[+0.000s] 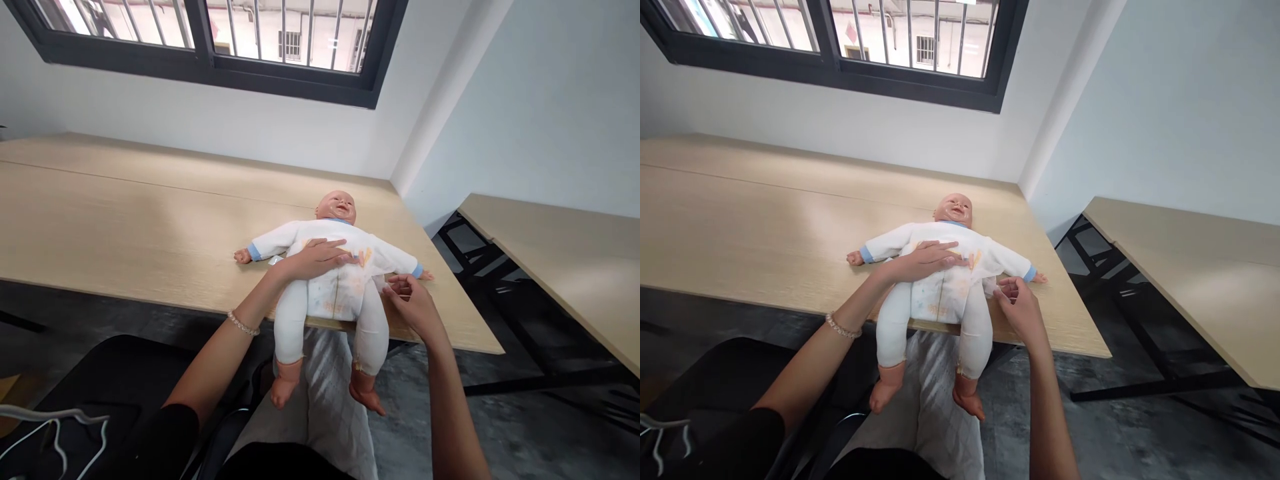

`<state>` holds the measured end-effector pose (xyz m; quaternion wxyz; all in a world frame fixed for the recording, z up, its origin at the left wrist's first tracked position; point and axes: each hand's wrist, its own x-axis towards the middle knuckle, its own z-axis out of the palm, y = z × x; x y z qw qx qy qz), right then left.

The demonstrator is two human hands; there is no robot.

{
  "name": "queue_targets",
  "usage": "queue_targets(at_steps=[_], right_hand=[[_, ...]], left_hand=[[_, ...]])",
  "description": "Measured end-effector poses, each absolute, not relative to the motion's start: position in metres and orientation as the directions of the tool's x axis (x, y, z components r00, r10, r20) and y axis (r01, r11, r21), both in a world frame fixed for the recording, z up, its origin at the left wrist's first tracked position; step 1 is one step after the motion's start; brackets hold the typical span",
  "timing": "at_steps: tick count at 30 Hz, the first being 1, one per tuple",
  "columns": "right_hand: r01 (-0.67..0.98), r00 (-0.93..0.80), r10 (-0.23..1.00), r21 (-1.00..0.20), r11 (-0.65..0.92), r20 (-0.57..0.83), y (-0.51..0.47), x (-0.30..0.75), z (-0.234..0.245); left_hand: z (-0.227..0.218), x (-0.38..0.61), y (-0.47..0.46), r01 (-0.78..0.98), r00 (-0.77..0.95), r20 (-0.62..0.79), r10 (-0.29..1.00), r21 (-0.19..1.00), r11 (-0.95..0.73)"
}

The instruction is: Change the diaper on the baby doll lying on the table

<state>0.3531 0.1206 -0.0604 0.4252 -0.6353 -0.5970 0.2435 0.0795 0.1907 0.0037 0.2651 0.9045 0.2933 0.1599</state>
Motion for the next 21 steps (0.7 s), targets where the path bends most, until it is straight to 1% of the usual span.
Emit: queue_targets(at_steps=[4,8,12,16,19,21], right_hand=[[0.411,0.271,0.939,-0.908,0.087,0.212,0.122,0.349,-0.055],[0.306,0.400,0.882,-0.943,0.128,0.250,0.128,0.347,-0.053],[0.223,0.487,0.839,-0.963,0.151,0.244,0.131,0.343,-0.049],[0.196,0.485,0.831,-0.960,0.199,0.272,0.132,0.329,-0.035],[0.156,0.420,0.863,-0.959,0.235,0.280,0.136,0.308,-0.019],[0.162,0.373,0.886,-0.959,0.231,0.276,0.140,0.291,-0.010]], left_hand=[[0.001,0.077,0.198,0.445,0.784,0.115,0.610,0.581,-0.681],[0.000,0.076,0.197,0.445,0.778,0.109,0.619,0.600,-0.665],[0.001,0.076,0.195,0.442,0.772,0.115,0.626,0.610,-0.657],[-0.002,0.076,0.196,0.445,0.764,0.134,0.632,0.599,-0.665],[-0.004,0.077,0.196,0.445,0.768,0.148,0.624,0.578,-0.684],[-0.004,0.078,0.195,0.456,0.764,0.153,0.627,0.559,-0.692]])
